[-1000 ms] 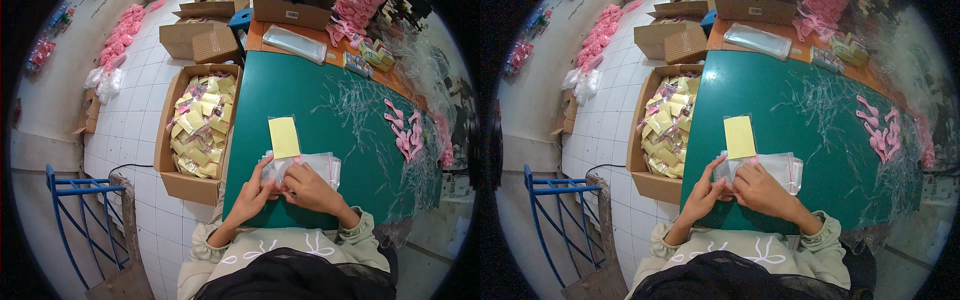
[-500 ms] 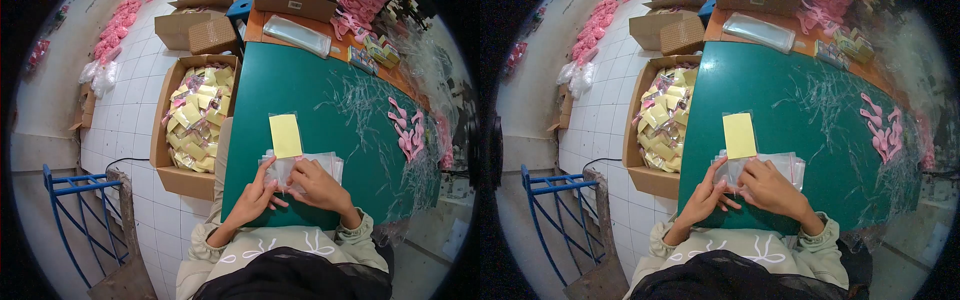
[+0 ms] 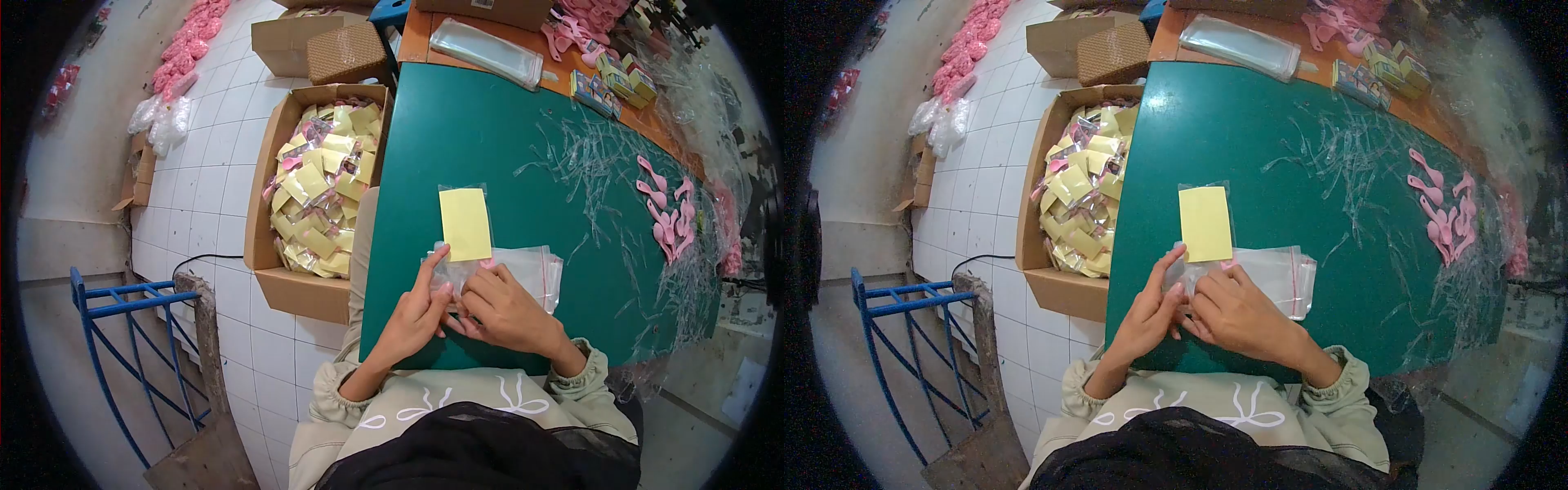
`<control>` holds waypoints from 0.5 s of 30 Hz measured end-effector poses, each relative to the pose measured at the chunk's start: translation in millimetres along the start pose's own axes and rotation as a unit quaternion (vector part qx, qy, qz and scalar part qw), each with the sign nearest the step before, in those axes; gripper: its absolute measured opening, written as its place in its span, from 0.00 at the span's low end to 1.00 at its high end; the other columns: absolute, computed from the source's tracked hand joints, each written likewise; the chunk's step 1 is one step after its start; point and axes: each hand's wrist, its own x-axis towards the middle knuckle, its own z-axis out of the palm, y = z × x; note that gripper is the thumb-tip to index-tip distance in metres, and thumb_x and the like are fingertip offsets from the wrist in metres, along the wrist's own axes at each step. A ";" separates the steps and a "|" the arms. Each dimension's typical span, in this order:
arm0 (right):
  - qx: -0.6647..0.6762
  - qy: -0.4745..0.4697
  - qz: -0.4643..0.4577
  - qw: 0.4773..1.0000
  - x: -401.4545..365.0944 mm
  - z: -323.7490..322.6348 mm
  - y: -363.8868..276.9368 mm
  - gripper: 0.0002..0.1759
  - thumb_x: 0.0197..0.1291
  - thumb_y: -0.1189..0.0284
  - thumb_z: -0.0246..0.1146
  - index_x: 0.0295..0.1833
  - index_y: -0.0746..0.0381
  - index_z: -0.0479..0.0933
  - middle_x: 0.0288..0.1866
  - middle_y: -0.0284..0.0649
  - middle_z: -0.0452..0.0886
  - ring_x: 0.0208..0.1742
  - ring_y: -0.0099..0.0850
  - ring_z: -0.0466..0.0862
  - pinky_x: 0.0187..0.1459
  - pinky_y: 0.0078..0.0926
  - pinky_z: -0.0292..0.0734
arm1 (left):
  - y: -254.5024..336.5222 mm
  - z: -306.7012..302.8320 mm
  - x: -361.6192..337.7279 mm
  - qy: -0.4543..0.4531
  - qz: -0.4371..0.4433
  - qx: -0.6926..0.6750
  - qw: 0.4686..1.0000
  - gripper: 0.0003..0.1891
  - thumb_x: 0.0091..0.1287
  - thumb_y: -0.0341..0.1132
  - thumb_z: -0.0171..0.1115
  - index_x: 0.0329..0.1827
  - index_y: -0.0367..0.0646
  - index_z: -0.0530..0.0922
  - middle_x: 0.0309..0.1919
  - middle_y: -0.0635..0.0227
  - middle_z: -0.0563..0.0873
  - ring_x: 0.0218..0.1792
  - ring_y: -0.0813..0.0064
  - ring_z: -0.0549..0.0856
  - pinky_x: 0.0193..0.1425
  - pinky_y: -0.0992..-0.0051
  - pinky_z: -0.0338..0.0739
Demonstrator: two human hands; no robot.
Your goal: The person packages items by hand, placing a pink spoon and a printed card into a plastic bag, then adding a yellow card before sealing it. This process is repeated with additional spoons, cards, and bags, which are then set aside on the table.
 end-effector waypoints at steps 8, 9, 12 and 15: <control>0.185 -0.039 -0.007 0.982 -9.4 -21.1 15.1 0.08 0.48 0.74 0.64 0.33 0.61 0.70 0.32 0.41 0.69 0.38 0.37 0.72 0.44 0.35 0.67 | 14.4 10.4 3.0 0.004 0.065 0.038 0.997 0.33 0.69 0.26 0.50 0.74 0.46 0.44 0.22 0.67 0.82 0.19 0.80 0.81 0.18 0.82 0.68; 0.226 -0.046 0.005 0.973 -12.3 -30.1 19.7 0.09 0.48 0.75 0.64 0.33 0.60 0.70 0.32 0.41 0.69 0.39 0.37 0.72 0.44 0.35 0.67 | 14.6 11.3 3.0 -0.007 0.059 0.026 0.998 0.33 0.69 0.26 0.49 0.74 0.46 0.44 0.24 0.66 0.84 0.19 0.80 0.81 0.18 0.82 0.69; 0.357 -0.086 0.022 0.930 -22.2 -64.3 39.7 0.08 0.52 0.73 0.64 0.32 0.62 0.71 0.33 0.40 0.70 0.36 0.34 0.72 0.41 0.30 0.69 | 1.3 3.6 10.4 0.010 0.070 0.012 0.997 0.30 0.70 0.27 0.48 0.72 0.45 0.47 0.32 0.58 0.87 0.23 0.74 0.85 0.29 0.77 0.76; 0.437 -0.033 0.042 0.898 -36.1 -101.8 76.8 0.09 0.55 0.71 0.64 0.32 0.63 0.72 0.34 0.37 0.73 0.37 0.29 0.74 0.40 0.25 0.70 | 7.2 0.2 8.6 -0.032 0.048 0.013 0.998 0.24 0.71 0.28 0.47 0.69 0.43 0.55 0.35 0.59 0.87 0.28 0.76 0.86 0.30 0.79 0.76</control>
